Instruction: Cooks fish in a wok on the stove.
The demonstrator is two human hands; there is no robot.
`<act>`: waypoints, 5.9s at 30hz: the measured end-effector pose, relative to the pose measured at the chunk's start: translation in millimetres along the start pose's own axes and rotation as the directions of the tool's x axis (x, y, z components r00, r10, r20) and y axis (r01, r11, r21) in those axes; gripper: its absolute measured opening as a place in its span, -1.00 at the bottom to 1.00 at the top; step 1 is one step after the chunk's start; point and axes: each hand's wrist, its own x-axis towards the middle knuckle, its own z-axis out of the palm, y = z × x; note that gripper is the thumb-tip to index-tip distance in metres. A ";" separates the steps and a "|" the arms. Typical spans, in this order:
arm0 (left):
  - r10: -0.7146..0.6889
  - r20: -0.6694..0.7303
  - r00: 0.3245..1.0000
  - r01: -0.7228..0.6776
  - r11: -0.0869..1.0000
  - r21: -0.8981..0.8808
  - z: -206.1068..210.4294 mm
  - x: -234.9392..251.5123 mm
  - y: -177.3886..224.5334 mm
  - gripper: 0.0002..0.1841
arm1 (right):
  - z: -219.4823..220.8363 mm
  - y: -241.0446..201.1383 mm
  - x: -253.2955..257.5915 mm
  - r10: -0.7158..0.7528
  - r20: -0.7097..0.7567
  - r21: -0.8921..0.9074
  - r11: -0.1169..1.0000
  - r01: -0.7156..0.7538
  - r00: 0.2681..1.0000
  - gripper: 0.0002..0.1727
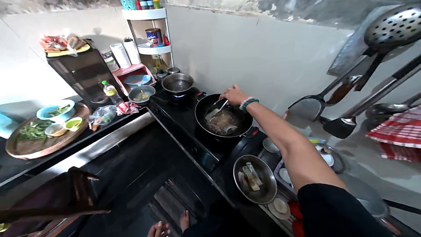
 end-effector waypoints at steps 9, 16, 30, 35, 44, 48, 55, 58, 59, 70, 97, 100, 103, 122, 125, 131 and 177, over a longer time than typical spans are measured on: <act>0.082 0.128 0.988 -0.096 0.990 0.106 17.3 31.5 24.6 -0.60 | -102.1 -14.2 -105.4 0.219 -0.015 0.001 0.976 -0.219 0.976 -0.50; 0.047 0.429 0.902 -0.214 0.911 0.351 77.9 46.2 71.2 -0.61 | -121.8 -86.4 -302.9 0.517 0.111 0.114 0.842 -0.527 0.849 -0.52; -0.121 0.750 0.651 -0.459 0.724 0.515 291.2 13.4 84.8 -0.56 | 88.1 -217.3 -382.3 0.804 0.437 0.436 0.204 -0.877 0.404 -0.62; -0.037 0.728 0.685 -0.437 0.778 0.451 297.4 10.5 70.8 -0.67 | 94.4 -210.5 -391.2 0.749 0.480 0.477 0.214 -0.853 0.456 -0.64; 0.011 0.706 0.708 -0.396 0.834 0.385 296.4 7.2 62.6 -0.71 | 61.5 -224.5 -393.0 0.616 0.619 0.386 0.301 -0.872 0.487 -0.62; 0.009 0.705 0.709 -0.385 0.842 0.377 296.5 5.6 60.4 -0.70 | 65.9 -235.0 -381.0 0.618 0.666 0.304 0.287 -0.909 0.418 -0.57; 0.022 0.709 0.704 -0.394 0.844 0.365 294.6 3.3 63.3 -0.70 | 69.9 -234.4 -369.4 0.649 0.666 0.228 0.292 -0.929 0.367 -0.48; 0.014 0.707 0.707 -0.390 0.841 0.374 296.1 2.0 65.8 -0.70 | 65.0 -233.8 -369.1 0.626 0.664 0.255 0.323 -0.911 0.408 -0.49; 0.012 0.706 0.708 -0.392 0.838 0.379 296.0 2.1 66.0 -0.70 | 64.6 -234.3 -369.1 0.628 0.660 0.253 0.331 -0.909 0.412 -0.52; 0.004 0.716 0.698 -0.403 0.829 0.388 298.2 5.9 60.1 -0.71 | 87.4 -234.4 -380.4 0.688 0.586 0.304 0.304 -0.903 0.429 -0.61; 0.050 0.715 0.697 -0.436 0.822 0.366 299.4 7.5 57.4 -0.73 | 96.1 -234.5 -371.8 0.708 0.565 0.300 0.303 -0.905 0.424 -0.63; 0.043 0.703 0.710 -0.420 0.827 0.374 300.0 7.4 56.8 -0.75 | 103.0 -221.5 -377.4 0.628 0.614 0.388 0.286 -0.876 0.478 -0.62; 0.033 0.704 0.709 -0.409 0.832 0.373 299.3 7.0 56.8 -0.73 | 122.6 -202.5 -393.5 0.523 0.629 0.534 0.246 -0.809 0.575 -0.58; -0.130 0.771 0.623 -0.392 0.802 0.452 241.6 15.2 73.0 -0.55 | 12.1 -113.3 -421.1 0.385 0.584 0.786 -0.047 -0.616 0.715 -0.62; -0.120 0.766 0.632 -0.377 0.815 0.439 208.5 20.3 75.9 -0.58 | -36.1 -83.6 -386.7 0.461 0.470 0.828 0.065 -0.557 0.752 -0.66; -0.017 0.615 0.788 -0.233 0.917 0.323 123.6 28.8 62.7 -0.62 | -60.6 -31.4 -262.2 0.530 0.407 0.703 0.338 -0.625 0.744 -0.64; -0.217 0.818 0.533 -0.407 0.782 0.473 177.9 24.2 117.8 -0.44 | 27.7 -244.6 -368.3 0.906 0.313 0.434 0.129 -0.892 0.284 -0.63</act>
